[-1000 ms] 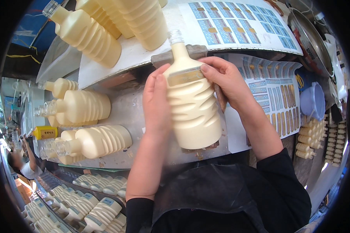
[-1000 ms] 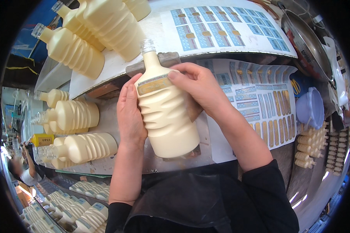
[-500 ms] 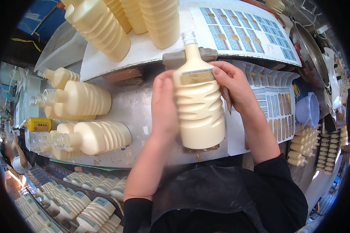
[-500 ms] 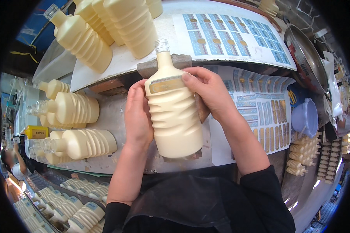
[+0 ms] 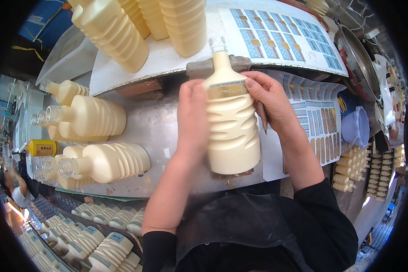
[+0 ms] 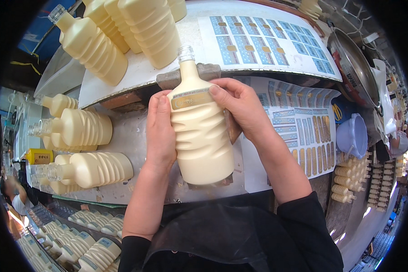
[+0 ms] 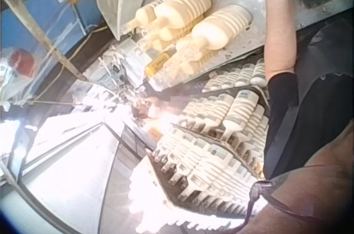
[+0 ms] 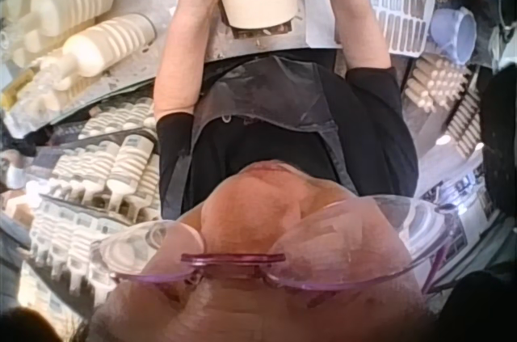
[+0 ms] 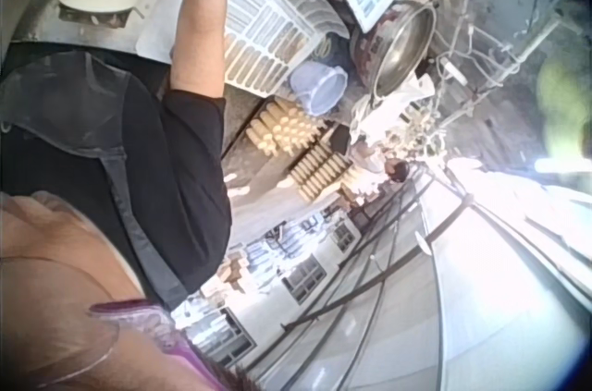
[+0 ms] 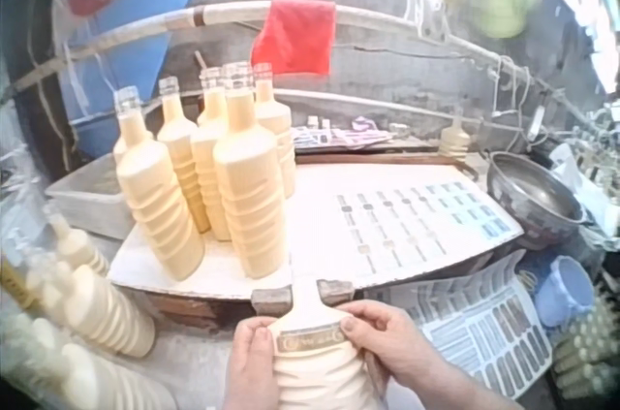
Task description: The person applies adhesive labels to the bodies of multiple plastic bottles filled with a yellow liquid. They pick each bottle, align and smooth the label, then place the labeled bottle into a tray. The process repeats for several bottles.
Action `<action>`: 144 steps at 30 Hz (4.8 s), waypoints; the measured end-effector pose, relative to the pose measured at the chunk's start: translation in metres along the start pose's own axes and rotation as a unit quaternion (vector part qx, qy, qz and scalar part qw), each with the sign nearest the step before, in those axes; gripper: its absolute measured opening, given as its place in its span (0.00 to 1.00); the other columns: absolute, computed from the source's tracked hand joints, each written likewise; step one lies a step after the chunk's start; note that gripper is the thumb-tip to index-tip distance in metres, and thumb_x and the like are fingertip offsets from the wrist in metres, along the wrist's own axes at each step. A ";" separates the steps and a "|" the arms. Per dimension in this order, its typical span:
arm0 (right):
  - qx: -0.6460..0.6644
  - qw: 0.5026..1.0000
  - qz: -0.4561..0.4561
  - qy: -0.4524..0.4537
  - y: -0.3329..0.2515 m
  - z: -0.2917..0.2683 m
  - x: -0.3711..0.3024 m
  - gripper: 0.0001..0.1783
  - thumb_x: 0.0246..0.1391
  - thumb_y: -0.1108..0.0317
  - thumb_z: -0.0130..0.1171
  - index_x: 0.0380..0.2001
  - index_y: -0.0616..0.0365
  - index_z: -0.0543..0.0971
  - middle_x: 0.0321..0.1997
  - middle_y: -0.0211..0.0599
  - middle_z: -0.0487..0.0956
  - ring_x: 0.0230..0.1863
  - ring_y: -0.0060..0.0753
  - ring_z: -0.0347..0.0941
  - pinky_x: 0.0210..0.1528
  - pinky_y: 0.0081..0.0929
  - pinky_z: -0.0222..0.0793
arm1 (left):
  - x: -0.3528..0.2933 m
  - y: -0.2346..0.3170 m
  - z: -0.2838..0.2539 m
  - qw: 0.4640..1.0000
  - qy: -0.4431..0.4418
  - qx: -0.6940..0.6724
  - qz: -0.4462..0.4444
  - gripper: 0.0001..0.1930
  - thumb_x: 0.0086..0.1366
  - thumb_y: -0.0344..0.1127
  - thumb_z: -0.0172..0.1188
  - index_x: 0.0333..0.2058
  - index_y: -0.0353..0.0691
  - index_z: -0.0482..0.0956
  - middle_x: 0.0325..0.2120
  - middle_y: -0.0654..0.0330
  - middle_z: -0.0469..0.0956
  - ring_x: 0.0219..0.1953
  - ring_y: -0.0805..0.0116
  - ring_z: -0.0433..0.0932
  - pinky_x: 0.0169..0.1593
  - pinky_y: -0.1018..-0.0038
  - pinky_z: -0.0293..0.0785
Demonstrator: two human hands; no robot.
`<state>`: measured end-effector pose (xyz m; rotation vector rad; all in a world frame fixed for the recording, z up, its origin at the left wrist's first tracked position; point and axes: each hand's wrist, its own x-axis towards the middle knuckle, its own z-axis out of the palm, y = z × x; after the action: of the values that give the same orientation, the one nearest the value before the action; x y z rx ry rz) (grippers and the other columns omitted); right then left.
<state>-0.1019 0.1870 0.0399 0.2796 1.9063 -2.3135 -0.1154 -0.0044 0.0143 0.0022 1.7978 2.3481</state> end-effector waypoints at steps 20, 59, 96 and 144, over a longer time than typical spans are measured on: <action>-0.023 0.994 0.059 -0.088 0.011 -0.012 -0.032 0.27 0.72 0.52 0.55 0.58 0.66 0.75 0.34 0.22 0.79 0.24 0.04 0.66 0.26 0.07 0.60 | -0.054 -0.004 -0.001 0.992 -0.011 0.107 0.068 0.40 0.67 0.42 0.68 0.67 0.31 0.55 0.61 0.40 0.66 0.63 0.51 0.70 0.66 0.59 0.68; -0.048 0.998 -0.035 -0.001 0.006 -0.010 0.005 0.25 0.63 0.52 0.66 0.49 0.64 0.80 0.39 0.37 0.84 0.41 0.23 0.78 0.46 0.26 0.74 | -0.008 0.012 0.009 0.998 0.010 0.054 -0.007 0.25 0.82 0.51 0.40 0.63 0.36 0.63 0.55 0.54 0.73 0.57 0.67 0.74 0.63 0.67 0.70; 0.074 0.991 -0.071 0.086 -0.023 -0.017 -0.001 0.16 0.63 0.63 0.61 0.50 0.60 0.80 0.43 0.33 0.84 0.42 0.22 0.79 0.44 0.24 0.75 | 0.001 0.014 0.012 0.996 0.018 -0.047 -0.072 0.29 0.82 0.56 0.34 0.58 0.36 0.71 0.50 0.54 0.79 0.51 0.66 0.79 0.58 0.67 0.75; -0.572 0.635 -0.519 -0.040 -0.038 0.060 -0.054 0.17 0.41 0.74 0.64 0.39 0.62 0.85 0.40 0.39 0.85 0.41 0.39 0.84 0.40 0.32 0.77 | -0.019 0.015 0.013 0.940 -0.022 -0.312 -0.133 0.32 0.82 0.56 0.30 0.69 0.39 0.65 0.62 0.52 0.73 0.63 0.57 0.72 0.68 0.59 0.67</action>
<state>-0.0615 0.1347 0.0993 -1.2984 3.4124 -0.6296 -0.0973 0.0013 0.0342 -0.2547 0.8926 2.5651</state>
